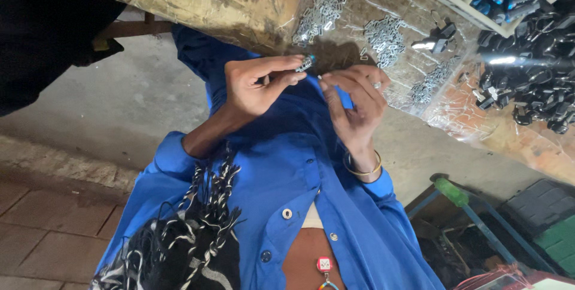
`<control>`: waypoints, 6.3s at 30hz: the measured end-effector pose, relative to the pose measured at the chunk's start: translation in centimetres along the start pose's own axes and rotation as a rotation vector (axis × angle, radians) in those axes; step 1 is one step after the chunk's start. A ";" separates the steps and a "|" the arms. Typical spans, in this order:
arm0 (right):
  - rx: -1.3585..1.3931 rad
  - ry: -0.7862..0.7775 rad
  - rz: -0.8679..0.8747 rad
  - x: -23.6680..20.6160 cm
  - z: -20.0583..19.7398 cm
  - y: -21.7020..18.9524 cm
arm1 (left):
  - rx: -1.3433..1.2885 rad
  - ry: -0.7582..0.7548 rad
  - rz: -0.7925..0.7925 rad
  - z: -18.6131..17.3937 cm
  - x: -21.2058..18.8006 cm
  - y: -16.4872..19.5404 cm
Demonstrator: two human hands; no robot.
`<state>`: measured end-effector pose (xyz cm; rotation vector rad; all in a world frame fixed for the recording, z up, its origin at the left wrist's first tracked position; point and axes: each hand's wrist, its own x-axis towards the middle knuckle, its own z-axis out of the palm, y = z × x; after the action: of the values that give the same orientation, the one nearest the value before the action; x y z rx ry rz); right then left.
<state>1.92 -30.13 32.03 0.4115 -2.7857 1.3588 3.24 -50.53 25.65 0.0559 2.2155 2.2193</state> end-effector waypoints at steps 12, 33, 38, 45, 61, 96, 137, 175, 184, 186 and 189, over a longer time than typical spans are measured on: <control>0.089 -0.014 0.301 1.8 1.3 -2.7 | 0.285 -0.037 0.250 -0.3 -0.2 -0.3; -0.139 0.026 -0.046 0.1 2.7 -0.4 | -0.043 0.054 0.040 -3.0 -1.2 -1.6; 0.011 0.090 0.017 0.0 2.5 -0.6 | -0.058 0.013 0.047 -1.1 -1.0 -1.6; 0.112 0.137 0.122 0.2 3.2 -1.6 | 0.111 0.023 0.143 -0.1 -0.5 -1.2; 0.029 -0.163 0.036 2.1 -1.4 0.8 | 0.183 -0.140 0.396 0.5 1.1 0.2; 0.668 0.051 0.328 -2.1 -9.5 4.8 | 0.101 -0.166 0.362 8.2 3.0 2.7; -0.595 0.227 0.165 -5.2 -28.1 16.6 | 0.511 -0.579 0.756 16.9 15.4 11.1; -0.712 -0.101 -0.234 8.6 -24.8 12.3 | -0.252 -0.516 0.032 18.0 21.2 9.5; -0.541 -0.032 -0.304 12.5 -24.6 13.0 | -0.166 -0.471 0.102 19.1 21.6 8.2; -0.491 0.049 -0.275 12.9 -24.9 13.3 | -0.147 -0.458 0.098 19.5 21.9 8.1; -0.199 0.137 -0.024 13.7 -25.0 13.9 | -0.137 -0.423 0.090 20.1 22.5 7.9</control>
<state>-17.19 -5.68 38.61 0.3299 -2.7577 1.0477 -18.45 -29.76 34.02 0.5753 1.8666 2.1439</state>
